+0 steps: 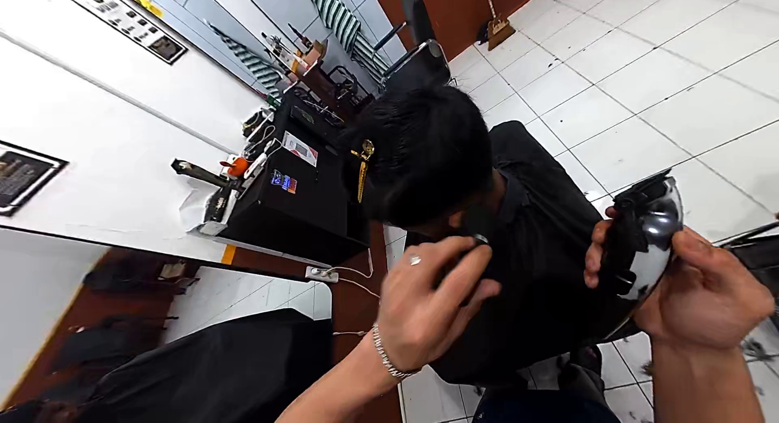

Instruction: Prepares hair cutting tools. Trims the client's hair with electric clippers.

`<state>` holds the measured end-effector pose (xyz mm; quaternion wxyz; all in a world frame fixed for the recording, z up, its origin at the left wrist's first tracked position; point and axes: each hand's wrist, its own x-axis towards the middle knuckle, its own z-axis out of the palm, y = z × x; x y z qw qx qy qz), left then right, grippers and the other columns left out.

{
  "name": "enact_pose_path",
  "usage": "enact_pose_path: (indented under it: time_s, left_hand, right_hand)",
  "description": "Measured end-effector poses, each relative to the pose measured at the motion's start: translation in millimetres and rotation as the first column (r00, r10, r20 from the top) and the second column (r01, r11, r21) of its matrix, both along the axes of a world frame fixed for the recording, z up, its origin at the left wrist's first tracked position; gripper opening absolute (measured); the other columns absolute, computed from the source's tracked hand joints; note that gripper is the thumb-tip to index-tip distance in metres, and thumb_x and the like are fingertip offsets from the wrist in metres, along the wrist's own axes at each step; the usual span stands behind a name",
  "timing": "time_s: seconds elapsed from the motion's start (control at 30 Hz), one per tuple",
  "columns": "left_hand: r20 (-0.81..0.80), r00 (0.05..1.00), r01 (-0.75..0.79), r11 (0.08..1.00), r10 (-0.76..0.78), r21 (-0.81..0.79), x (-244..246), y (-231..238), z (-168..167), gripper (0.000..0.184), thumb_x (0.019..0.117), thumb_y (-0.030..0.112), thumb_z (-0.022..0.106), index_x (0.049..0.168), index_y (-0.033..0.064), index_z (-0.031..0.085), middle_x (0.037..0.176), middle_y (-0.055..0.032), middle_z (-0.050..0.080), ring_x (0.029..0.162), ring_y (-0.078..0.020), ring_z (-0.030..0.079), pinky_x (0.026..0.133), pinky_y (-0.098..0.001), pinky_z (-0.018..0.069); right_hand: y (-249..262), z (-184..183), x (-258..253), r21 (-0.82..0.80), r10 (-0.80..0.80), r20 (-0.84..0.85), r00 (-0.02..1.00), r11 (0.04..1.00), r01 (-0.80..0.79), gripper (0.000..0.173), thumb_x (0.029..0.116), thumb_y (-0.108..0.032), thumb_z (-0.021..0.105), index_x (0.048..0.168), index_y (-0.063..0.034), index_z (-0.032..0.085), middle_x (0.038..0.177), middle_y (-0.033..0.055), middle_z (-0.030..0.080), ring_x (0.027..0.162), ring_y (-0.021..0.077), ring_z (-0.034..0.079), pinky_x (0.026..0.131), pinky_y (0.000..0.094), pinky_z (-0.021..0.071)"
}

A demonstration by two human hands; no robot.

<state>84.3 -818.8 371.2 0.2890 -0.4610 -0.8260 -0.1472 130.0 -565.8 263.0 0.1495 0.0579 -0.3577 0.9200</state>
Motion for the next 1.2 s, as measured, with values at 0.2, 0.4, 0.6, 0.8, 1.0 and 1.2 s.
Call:
enact_pose_path:
  time_s: [0.2,0.4,0.6,0.8,1.0,1.2]
  left_hand:
    - [-0.15,0.989,0.02,0.991,0.001,0.134,-33,-70,-44,0.031,0.1065,0.036,0.055,0.12,0.0111,0.067,0.115,-0.012,0.065,0.101,-0.0209,0.064,0.088,-0.0343,0.0517]
    - [-0.107,0.967,0.248,0.955,-0.233,0.16,-48,-88,-61,0.029,0.1069,0.033,0.055,0.117,0.0098,0.07,0.112,-0.0126,0.069,0.096,-0.0197,0.067,0.082,-0.0321,0.0544]
    - [0.064,0.944,0.316,0.944,-0.323,0.098,-60,-92,-60,0.029,0.1067,0.026,0.053,0.111,0.0029,0.07,0.113,-0.0155,0.071,0.106,-0.0254,0.067,0.09,-0.0406,0.0543]
    - [0.344,0.906,0.185,0.962,-0.246,0.2,-75,-128,-37,0.018,0.1072,0.013,0.047,0.117,0.0038,0.059,0.072,0.0039,0.059,0.056,0.0007,0.056,0.053,-0.0187,0.0522]
    - [0.192,0.964,0.157,0.978,-0.182,0.138,-89,-124,-27,0.057,0.0949,0.011,0.068,0.141,-0.0082,0.04,0.074,0.0047,0.06,0.057,0.0051,0.052,0.057,-0.0145,0.0494]
    - [0.599,0.8,-0.25,0.898,-0.019,0.363,-113,-112,-1,0.084,0.0908,0.035,0.075,0.151,0.006,0.023,0.109,-0.0009,0.059,0.058,-0.0047,0.058,0.051,-0.022,0.0543]
  right_hand:
    - [-70,9,22,-0.027,-0.103,-0.06,0.993,0.995,0.101,0.04,0.0997,-0.045,0.054,0.121,-0.0121,0.062,0.099,0.0081,0.069,0.072,0.0186,0.07,0.06,0.034,0.0622]
    - [-137,11,38,-0.056,-0.199,-0.055,0.979,0.979,0.196,0.036,0.1021,-0.037,0.048,0.12,-0.0103,0.063,0.1,0.0093,0.069,0.074,0.0184,0.071,0.062,0.0336,0.0631]
    - [-170,15,38,-0.177,-0.474,0.074,0.877,0.859,0.48,0.053,0.1064,-0.039,0.012,0.127,-0.0152,0.055,0.103,0.0032,0.067,0.083,0.0173,0.07,0.074,0.0355,0.0615]
    - [-188,-12,22,-0.095,-0.453,0.085,0.888,0.883,0.46,0.034,0.0958,-0.032,0.059,0.123,-0.0116,0.053,0.086,0.0016,0.068,0.065,0.0143,0.068,0.057,0.0318,0.0619]
    - [-215,-4,-7,0.309,-0.332,0.06,0.941,0.903,0.299,0.03,0.0826,-0.015,0.069,0.11,-0.0048,0.062,0.075,-0.0013,0.066,0.054,0.0056,0.063,0.048,0.0226,0.0575]
    - [-211,7,-26,0.592,-0.288,0.201,0.936,0.797,0.118,0.039,0.0774,-0.032,0.079,0.109,-0.0152,0.064,0.085,-0.0048,0.067,0.075,0.0033,0.065,0.063,0.0263,0.0546]
